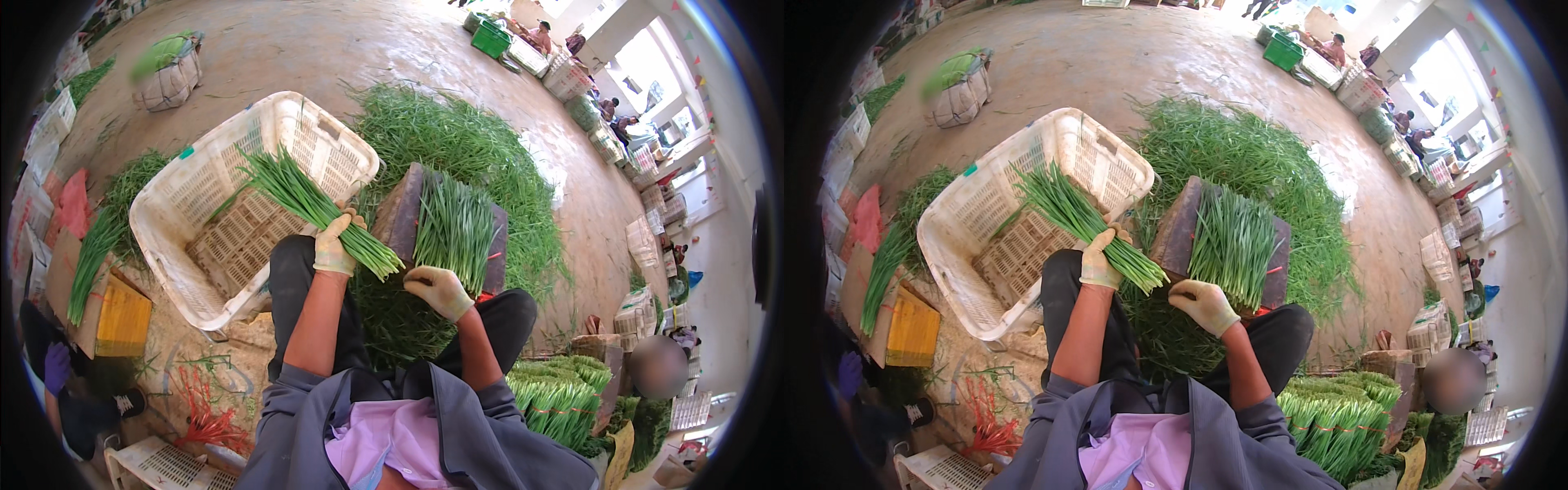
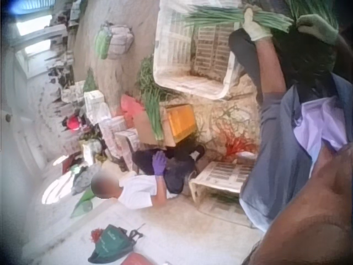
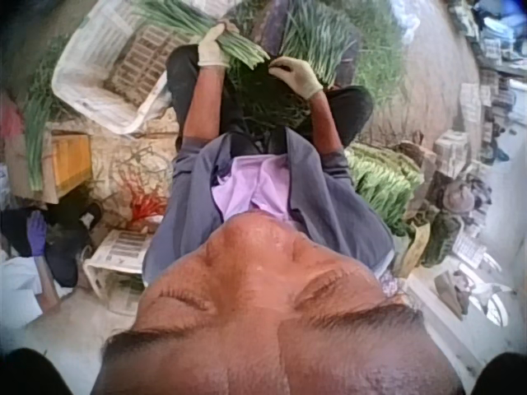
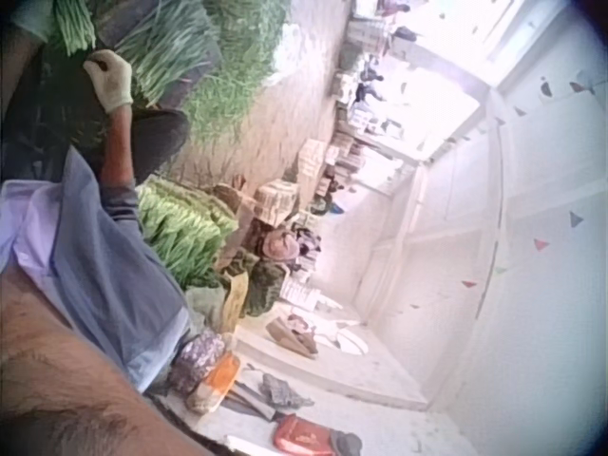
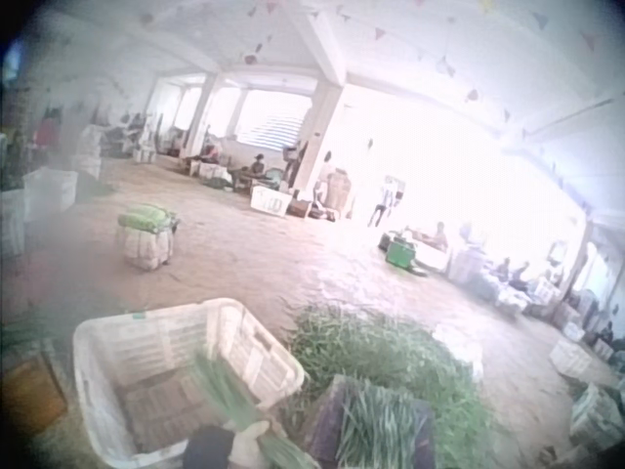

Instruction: The person gathers green onions, aligns them on a wooden board, and ties them into bundles using red string before placing them into a white plastic crate.

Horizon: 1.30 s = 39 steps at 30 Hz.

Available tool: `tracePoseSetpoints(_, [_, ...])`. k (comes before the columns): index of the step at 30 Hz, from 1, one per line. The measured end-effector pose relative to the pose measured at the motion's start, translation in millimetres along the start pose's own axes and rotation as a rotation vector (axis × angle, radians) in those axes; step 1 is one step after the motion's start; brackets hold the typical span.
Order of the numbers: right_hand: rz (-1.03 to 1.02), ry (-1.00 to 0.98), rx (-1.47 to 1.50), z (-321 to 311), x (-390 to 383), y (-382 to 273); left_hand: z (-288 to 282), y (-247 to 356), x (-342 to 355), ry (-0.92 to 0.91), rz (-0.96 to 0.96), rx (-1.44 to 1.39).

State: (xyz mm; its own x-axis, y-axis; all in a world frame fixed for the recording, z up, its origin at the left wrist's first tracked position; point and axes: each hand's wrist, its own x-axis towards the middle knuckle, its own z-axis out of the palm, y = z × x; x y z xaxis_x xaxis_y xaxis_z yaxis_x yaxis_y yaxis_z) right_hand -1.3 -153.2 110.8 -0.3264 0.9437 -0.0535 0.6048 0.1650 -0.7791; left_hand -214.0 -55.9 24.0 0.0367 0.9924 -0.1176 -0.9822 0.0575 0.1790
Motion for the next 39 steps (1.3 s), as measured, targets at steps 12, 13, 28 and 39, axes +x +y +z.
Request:
tracePoseSetpoints(12, [-0.319,0.392,-0.327,40,29,-17,6,-1,8,0.073,0.056,0.045])
tracePoseSetpoints(13, [-0.344,0.393,-0.291,43,33,-20,7,5,6,0.038,0.076,0.041])
tracePoseSetpoints(28, [-0.147,0.418,0.010,50,12,-1,15,-9,-11,0.142,0.067,0.080])
tracePoseSetpoints(39, [0.112,0.245,0.232,36,13,-27,10,6,-2,0.096,-0.024,0.174])
